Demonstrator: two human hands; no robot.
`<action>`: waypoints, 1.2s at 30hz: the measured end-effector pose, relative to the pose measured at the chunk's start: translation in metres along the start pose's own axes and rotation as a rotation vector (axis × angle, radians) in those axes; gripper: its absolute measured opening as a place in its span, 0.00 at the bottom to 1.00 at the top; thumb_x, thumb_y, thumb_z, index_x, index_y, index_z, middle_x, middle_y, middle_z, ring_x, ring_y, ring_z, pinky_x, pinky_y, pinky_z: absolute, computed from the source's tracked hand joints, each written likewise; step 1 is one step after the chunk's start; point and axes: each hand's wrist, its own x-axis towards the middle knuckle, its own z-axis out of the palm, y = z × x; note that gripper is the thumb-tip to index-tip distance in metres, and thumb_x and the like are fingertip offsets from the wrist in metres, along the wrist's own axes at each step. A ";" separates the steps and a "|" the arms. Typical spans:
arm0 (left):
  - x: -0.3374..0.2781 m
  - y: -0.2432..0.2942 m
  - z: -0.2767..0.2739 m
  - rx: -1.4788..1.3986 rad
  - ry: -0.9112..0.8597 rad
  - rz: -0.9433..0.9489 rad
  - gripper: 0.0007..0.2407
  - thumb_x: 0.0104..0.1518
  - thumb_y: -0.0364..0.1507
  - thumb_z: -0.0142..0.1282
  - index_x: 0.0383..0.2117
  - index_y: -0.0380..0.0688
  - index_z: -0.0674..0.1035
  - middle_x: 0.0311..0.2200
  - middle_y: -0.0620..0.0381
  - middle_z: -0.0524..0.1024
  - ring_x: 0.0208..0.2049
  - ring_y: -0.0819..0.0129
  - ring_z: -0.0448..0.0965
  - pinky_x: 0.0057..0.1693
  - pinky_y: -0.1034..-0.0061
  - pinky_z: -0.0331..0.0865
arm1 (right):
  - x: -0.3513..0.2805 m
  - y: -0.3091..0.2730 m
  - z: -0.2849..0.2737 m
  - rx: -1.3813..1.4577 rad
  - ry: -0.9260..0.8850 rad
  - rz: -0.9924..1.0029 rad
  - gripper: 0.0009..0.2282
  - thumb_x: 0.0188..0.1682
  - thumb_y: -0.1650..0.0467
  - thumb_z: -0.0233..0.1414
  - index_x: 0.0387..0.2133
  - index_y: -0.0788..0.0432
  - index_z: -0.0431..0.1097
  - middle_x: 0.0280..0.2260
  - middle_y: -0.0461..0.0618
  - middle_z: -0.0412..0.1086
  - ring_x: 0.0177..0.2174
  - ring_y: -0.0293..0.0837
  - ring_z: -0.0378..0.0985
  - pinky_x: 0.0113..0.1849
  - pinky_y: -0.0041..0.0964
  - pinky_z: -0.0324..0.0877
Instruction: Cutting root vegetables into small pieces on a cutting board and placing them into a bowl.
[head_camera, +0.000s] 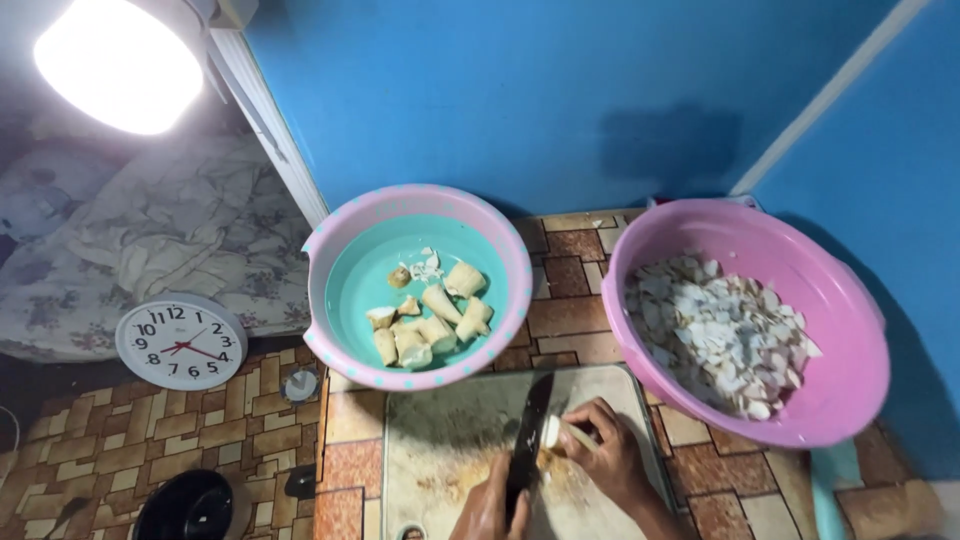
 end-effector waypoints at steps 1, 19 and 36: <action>0.001 0.004 -0.001 -0.002 0.000 -0.004 0.12 0.55 0.36 0.42 0.43 0.51 0.68 0.29 0.51 0.78 0.30 0.56 0.81 0.35 0.74 0.67 | 0.001 0.003 0.001 0.000 -0.004 0.002 0.09 0.37 0.62 0.51 0.21 0.53 0.68 0.23 0.41 0.68 0.21 0.37 0.72 0.24 0.30 0.64; 0.005 -0.005 0.016 -0.024 0.138 -0.060 0.24 0.52 0.48 0.40 0.53 0.56 0.69 0.49 0.58 0.73 0.46 0.63 0.78 0.47 0.75 0.73 | -0.002 0.012 0.004 0.052 -0.046 0.083 0.08 0.40 0.62 0.49 0.24 0.54 0.67 0.26 0.43 0.67 0.25 0.37 0.71 0.26 0.27 0.62; -0.028 0.055 0.020 0.747 -0.246 -0.376 0.20 0.61 0.37 0.34 0.59 0.63 0.47 0.35 0.51 0.53 0.18 0.52 0.70 0.27 0.60 0.68 | -0.020 -0.037 -0.020 -0.075 -0.123 -0.740 0.13 0.47 0.60 0.40 0.38 0.41 0.72 0.53 0.52 0.56 0.54 0.53 0.52 0.56 0.60 0.34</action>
